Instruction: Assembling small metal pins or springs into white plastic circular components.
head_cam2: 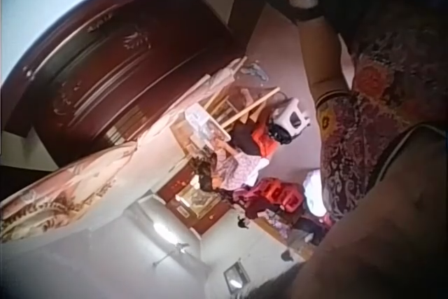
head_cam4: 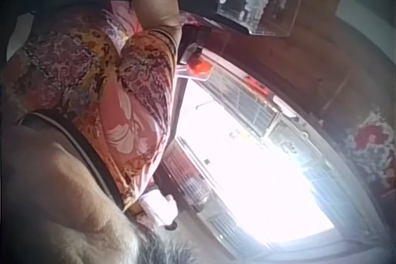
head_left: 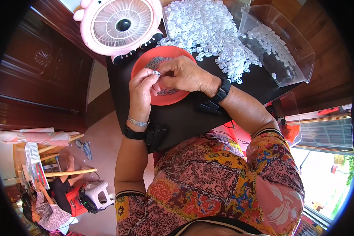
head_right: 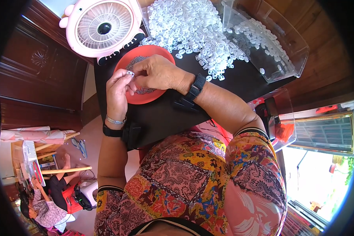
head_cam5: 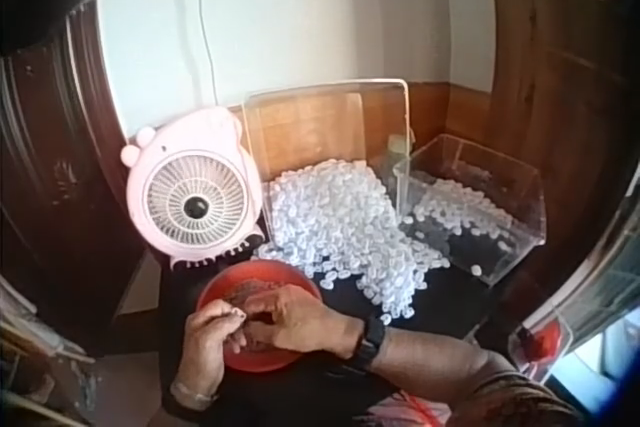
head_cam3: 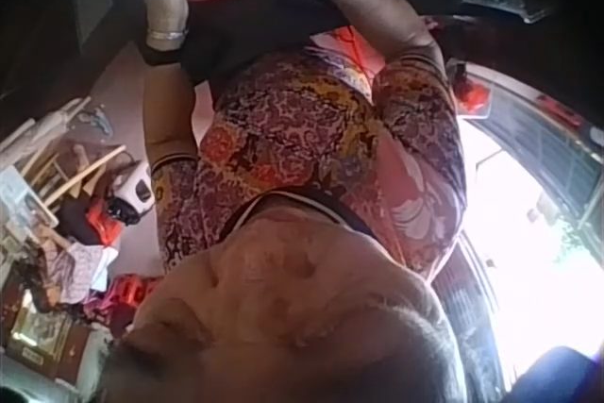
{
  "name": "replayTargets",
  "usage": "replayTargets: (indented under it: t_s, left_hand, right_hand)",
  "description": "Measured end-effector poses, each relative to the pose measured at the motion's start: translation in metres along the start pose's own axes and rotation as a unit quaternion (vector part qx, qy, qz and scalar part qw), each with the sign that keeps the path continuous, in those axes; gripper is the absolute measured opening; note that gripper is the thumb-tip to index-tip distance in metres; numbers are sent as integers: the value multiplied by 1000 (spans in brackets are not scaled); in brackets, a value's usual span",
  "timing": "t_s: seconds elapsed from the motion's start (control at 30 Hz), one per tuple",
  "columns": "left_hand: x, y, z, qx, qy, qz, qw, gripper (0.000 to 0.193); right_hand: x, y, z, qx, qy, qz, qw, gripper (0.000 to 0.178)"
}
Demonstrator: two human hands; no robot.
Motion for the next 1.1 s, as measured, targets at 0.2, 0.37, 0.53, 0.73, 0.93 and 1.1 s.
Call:
replayTargets:
  t_s: [0.2, 0.37, 0.53, 0.73, 0.93, 1.1]
  left_hand:
    - [-5, -1, -3, -37, 7, -3, 999, 11]
    - [-7, 5, -4, -49, -2, -19, 999, 12]
    - [-10, 4, -5, -34, -14, -18, 999, 13]
    - [-12, -2, -5, -10, -5, 7, 1000, 14]
    - [-11, 2, -4, -19, -8, 12, 1000, 14]
    - [-8, 5, -3, -23, -1, 7, 1000, 13]
  right_hand:
    - [-9, 9, 1, -47, -6, -74, 996, 14]
    - [-9, 14, 3, -63, -12, -62, 996, 17]
    - [-6, 12, 2, -18, -49, 33, 998, 19]
    - [3, 8, 1, -18, 11, 45, 999, 21]
    - [9, 14, 3, -50, 45, 85, 994, 6]
    - [8, 23, 1, -72, 32, 138, 987, 7]
Point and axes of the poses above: each hand's wrist, its own z-axis towards the middle knuckle, its own y-axis out of the back of the hand, x = y × z, the point moved 9 cm from there along z, towards the middle knuckle
